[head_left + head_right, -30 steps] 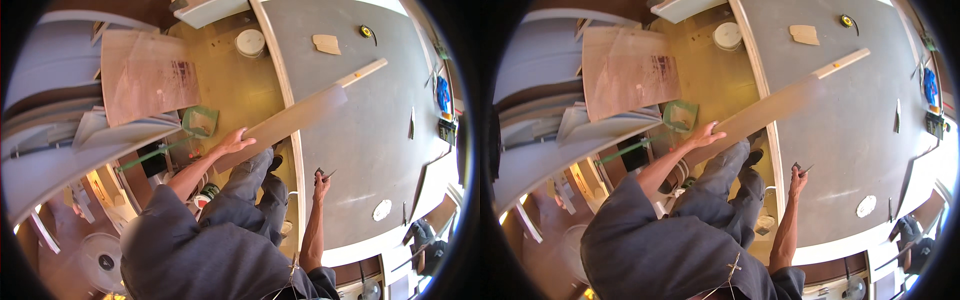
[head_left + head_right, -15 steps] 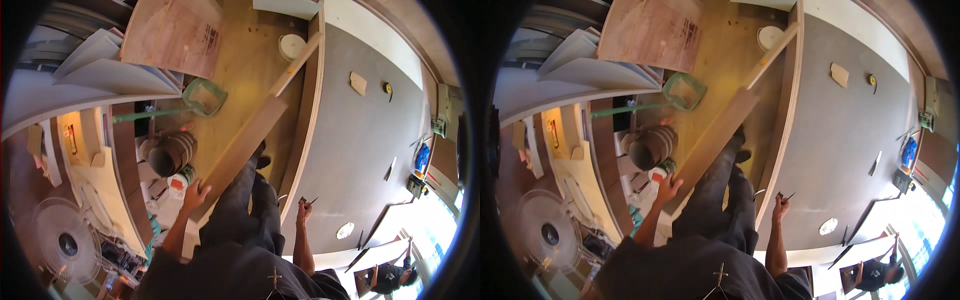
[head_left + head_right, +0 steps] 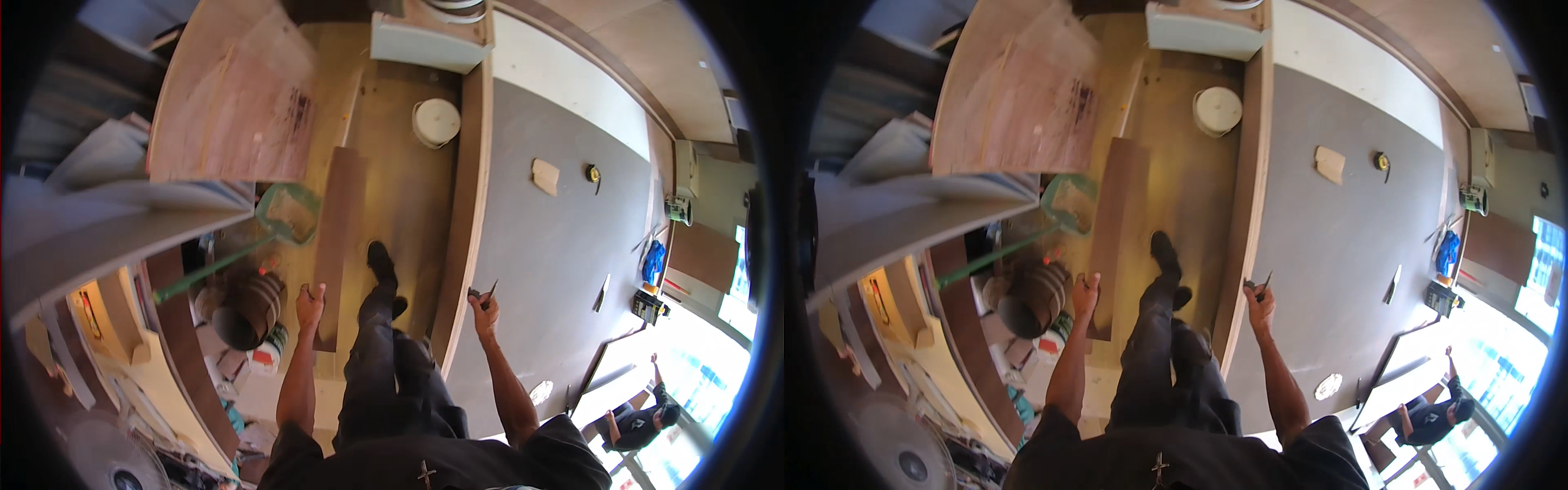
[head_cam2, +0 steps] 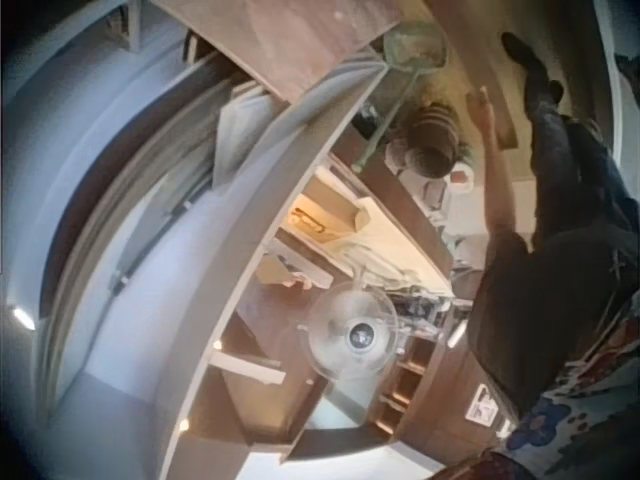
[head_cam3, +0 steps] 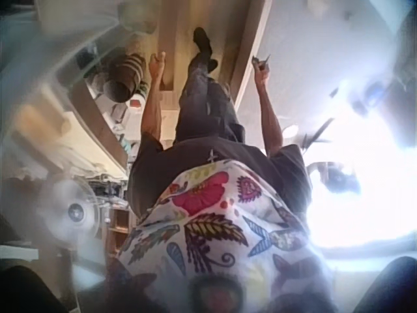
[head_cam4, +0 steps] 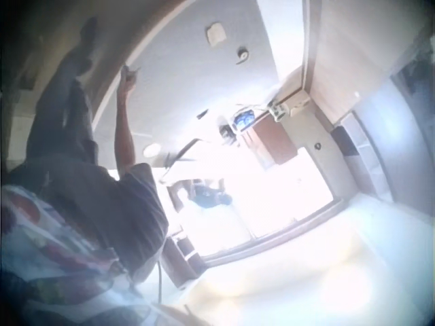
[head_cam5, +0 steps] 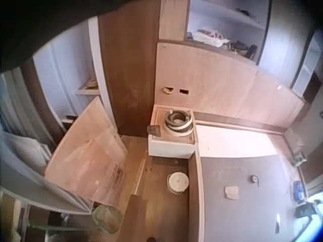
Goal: The person handles various wooden panels and trim pieces in a workshop, positioning them on a large workbench. They use a utility knife to cut materials and a tape measure to mark dimensions. The person also wipes the surface of a large panel with a cloth and organizes tools and materials around the workspace.
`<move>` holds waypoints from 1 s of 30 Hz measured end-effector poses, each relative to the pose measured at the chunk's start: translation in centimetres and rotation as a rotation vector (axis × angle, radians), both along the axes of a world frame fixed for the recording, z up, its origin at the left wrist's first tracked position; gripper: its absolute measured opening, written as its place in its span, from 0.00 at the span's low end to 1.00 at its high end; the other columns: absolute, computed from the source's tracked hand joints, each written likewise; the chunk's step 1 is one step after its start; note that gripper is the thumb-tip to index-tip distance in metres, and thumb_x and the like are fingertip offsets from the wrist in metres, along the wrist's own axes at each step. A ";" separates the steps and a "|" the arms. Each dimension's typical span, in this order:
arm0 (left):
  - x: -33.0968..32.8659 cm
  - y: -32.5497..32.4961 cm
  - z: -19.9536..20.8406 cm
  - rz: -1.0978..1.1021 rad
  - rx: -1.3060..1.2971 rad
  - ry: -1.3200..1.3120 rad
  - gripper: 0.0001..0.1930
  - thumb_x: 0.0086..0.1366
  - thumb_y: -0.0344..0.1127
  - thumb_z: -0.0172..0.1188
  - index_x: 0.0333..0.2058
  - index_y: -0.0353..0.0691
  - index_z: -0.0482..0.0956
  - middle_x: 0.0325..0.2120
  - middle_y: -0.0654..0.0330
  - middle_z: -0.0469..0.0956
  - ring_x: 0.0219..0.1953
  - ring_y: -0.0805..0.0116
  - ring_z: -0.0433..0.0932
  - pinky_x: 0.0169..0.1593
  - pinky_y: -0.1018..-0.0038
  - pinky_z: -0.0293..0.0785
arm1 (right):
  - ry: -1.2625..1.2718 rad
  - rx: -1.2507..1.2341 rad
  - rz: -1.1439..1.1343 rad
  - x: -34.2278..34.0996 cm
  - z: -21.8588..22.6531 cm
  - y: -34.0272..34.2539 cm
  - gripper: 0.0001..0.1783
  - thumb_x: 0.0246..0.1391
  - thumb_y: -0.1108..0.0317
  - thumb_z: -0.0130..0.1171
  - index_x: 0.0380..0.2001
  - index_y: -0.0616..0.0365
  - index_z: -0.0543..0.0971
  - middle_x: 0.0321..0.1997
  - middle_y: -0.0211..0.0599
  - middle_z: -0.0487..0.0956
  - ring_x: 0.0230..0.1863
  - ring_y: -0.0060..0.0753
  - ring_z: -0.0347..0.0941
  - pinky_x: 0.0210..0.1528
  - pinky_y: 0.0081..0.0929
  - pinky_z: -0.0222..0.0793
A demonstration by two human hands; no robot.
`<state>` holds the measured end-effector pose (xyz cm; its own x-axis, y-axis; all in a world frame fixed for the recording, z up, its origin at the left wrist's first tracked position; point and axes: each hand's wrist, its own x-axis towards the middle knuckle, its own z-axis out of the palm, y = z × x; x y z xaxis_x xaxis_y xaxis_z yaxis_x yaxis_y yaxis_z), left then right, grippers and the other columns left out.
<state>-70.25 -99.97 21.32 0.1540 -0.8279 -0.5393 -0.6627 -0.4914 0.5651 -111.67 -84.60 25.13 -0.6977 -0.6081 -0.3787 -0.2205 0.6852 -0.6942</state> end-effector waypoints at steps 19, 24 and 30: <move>-5.2 -5.7 3.9 -0.159 0.666 0.287 0.25 0.64 0.50 0.53 0.53 0.39 0.69 0.44 0.58 0.72 0.45 0.67 0.72 0.47 0.70 0.69 | -0.165 -0.037 -0.300 -3.1 3.8 -12.0 0.18 0.43 0.59 0.67 0.24 0.58 0.69 0.19 0.31 0.74 0.19 0.22 0.67 0.21 0.24 0.63; -13.1 -16.8 6.6 -0.235 0.329 0.463 0.20 0.66 0.46 0.52 0.48 0.37 0.71 0.38 0.60 0.75 0.39 0.72 0.74 0.42 0.75 0.70 | -0.509 -0.254 -0.277 -8.2 9.9 -25.7 0.15 0.48 0.62 0.64 0.22 0.56 0.69 0.18 0.31 0.73 0.19 0.21 0.68 0.20 0.20 0.63; -19.7 -25.8 9.4 0.053 0.157 0.597 0.15 0.65 0.43 0.52 0.42 0.38 0.74 0.31 0.65 0.75 0.32 0.75 0.74 0.35 0.77 0.71 | -0.563 -0.496 -0.156 -17.0 18.9 -44.7 0.17 0.53 0.59 0.60 0.16 0.52 0.69 0.16 0.28 0.71 0.17 0.18 0.65 0.18 0.20 0.59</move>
<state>-89.96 -125.76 30.67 -0.1733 -0.7313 -0.6597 -0.2265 -0.6223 0.7493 -128.67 -129.33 44.02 -0.5721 -0.7100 -0.4105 0.3307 0.2584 -0.9077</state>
